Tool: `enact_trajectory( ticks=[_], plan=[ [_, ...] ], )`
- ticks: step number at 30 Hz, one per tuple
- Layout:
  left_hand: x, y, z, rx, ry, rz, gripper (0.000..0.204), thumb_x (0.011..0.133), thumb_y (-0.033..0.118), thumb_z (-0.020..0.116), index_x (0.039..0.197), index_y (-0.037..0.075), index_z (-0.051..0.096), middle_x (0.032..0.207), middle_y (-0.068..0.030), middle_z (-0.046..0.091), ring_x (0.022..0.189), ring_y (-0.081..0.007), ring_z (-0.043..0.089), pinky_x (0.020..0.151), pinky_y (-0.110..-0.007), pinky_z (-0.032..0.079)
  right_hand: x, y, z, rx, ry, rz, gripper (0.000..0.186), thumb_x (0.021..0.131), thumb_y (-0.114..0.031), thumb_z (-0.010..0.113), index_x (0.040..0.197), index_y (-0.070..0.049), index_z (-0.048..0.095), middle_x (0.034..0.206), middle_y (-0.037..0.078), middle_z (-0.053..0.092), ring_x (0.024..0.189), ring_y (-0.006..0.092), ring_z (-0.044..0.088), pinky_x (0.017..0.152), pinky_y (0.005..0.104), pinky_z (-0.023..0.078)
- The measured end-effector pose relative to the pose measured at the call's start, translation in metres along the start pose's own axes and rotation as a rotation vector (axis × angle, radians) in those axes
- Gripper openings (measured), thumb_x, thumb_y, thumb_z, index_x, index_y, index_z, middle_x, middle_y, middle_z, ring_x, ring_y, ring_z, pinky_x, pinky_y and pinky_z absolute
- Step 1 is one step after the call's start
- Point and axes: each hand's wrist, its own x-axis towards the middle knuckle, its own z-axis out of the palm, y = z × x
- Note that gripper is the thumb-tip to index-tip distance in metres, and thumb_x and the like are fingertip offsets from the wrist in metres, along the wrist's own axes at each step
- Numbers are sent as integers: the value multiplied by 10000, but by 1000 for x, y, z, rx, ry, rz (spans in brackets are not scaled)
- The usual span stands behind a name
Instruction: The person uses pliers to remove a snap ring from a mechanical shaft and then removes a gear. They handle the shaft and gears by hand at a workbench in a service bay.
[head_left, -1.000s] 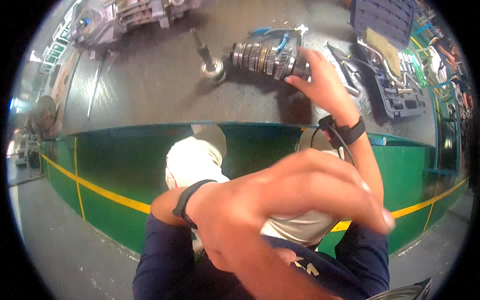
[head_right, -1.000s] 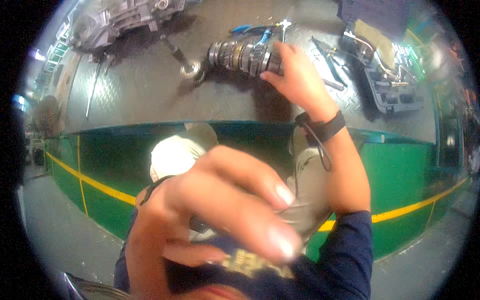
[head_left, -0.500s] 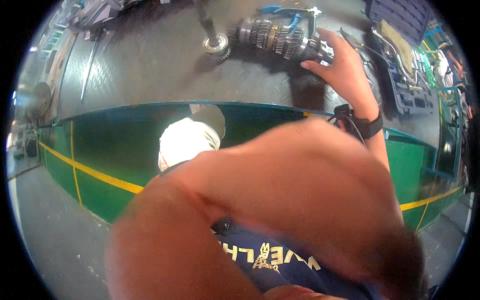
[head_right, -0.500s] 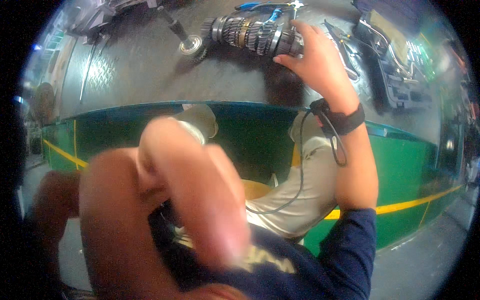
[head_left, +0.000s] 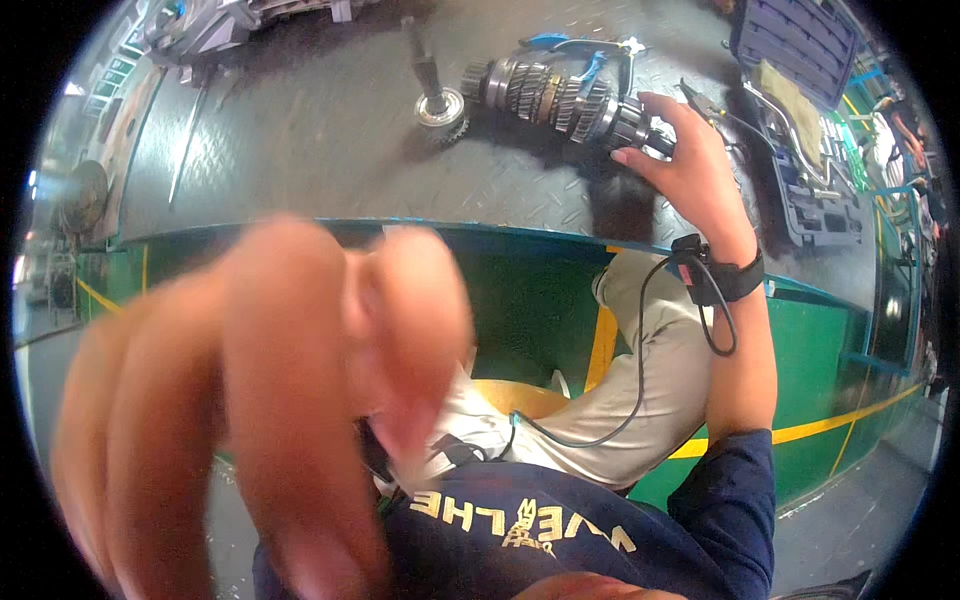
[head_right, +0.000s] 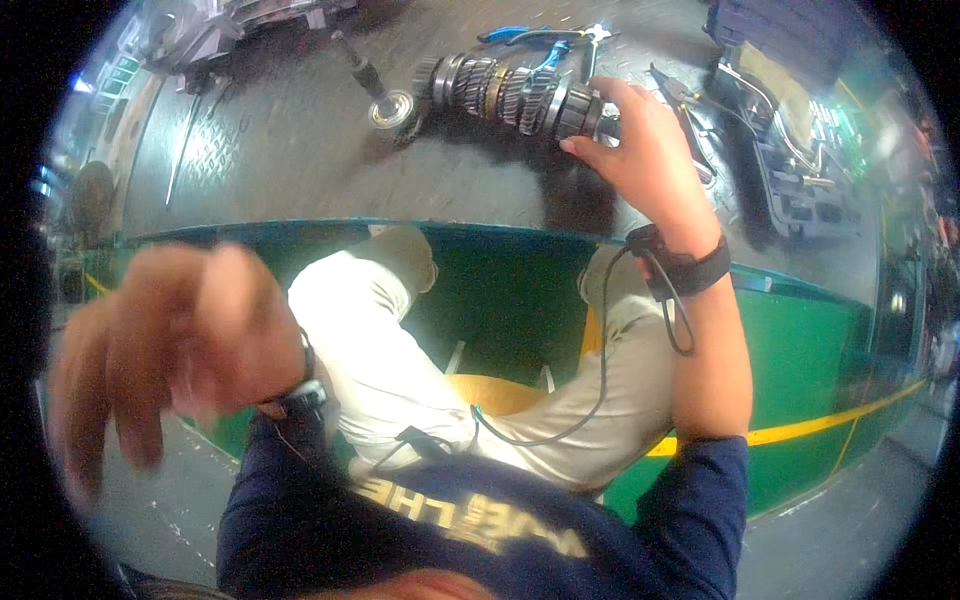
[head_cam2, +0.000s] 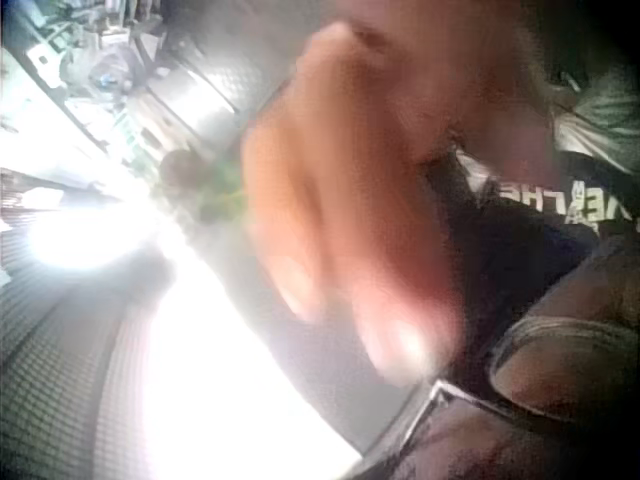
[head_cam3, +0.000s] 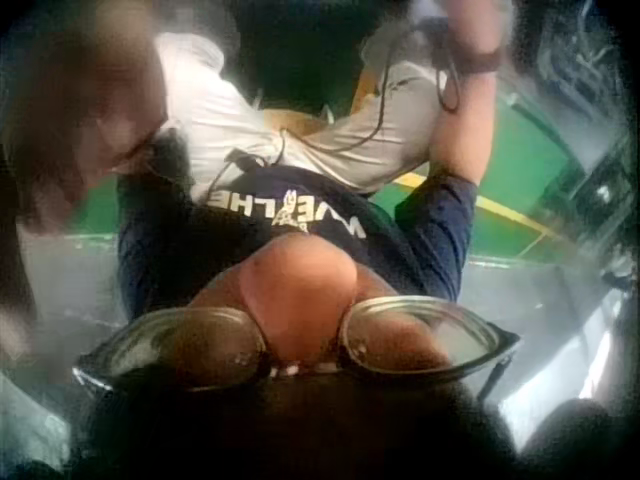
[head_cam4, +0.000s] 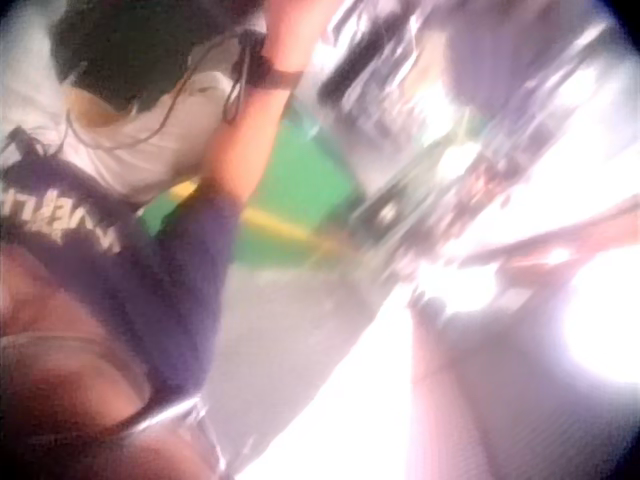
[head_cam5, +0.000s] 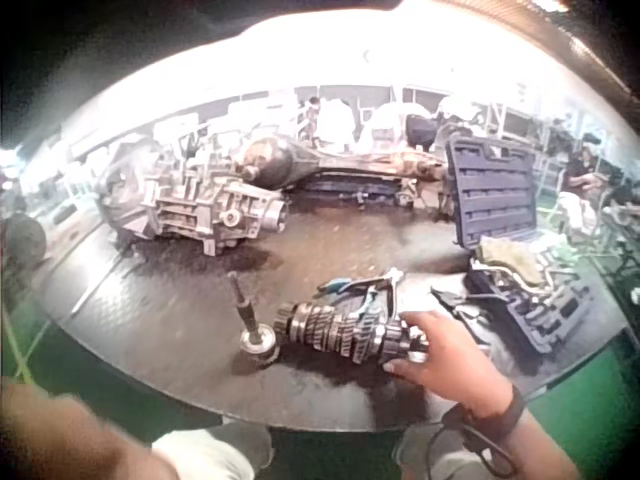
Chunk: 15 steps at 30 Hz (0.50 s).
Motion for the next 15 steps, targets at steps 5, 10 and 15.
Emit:
enact_trajectory(
  ticks=[5, 10, 15],
  plan=[
    [6, -22, -78, 473, 263, 205, 435, 913, 109, 486, 1323, 19, 601, 1218, -173, 694, 1117, -315, 630, 996, -444, 449, -3, 6, -3, 10, 18, -2, 610, 741, -214, 886, 1268, -26, 642, 1115, 234, 687, 1067, 432, 645, 928, 481, 509],
    [18, -35, -123, 844, 760, -199, 435, 963, 177, 582, 1371, 26, 579, 1329, -145, 663, 1181, -222, 604, 994, -383, 463, 0, 1, 1, 52, 55, -16, 614, 739, -179, 877, 1278, -22, 628, 1139, 229, 673, 1073, 438, 636, 926, 478, 513],
    [17, -55, -136, 1006, 709, -322, 504, 964, 208, 649, 1436, 59, 554, 1381, -119, 624, 1229, -214, 581, 976, -378, 479, 0, -10, 5, 60, 91, -14, 649, 745, -114, 855, 1329, -20, 587, 1193, 218, 642, 1121, 424, 613, 956, 474, 506]
  ],
)
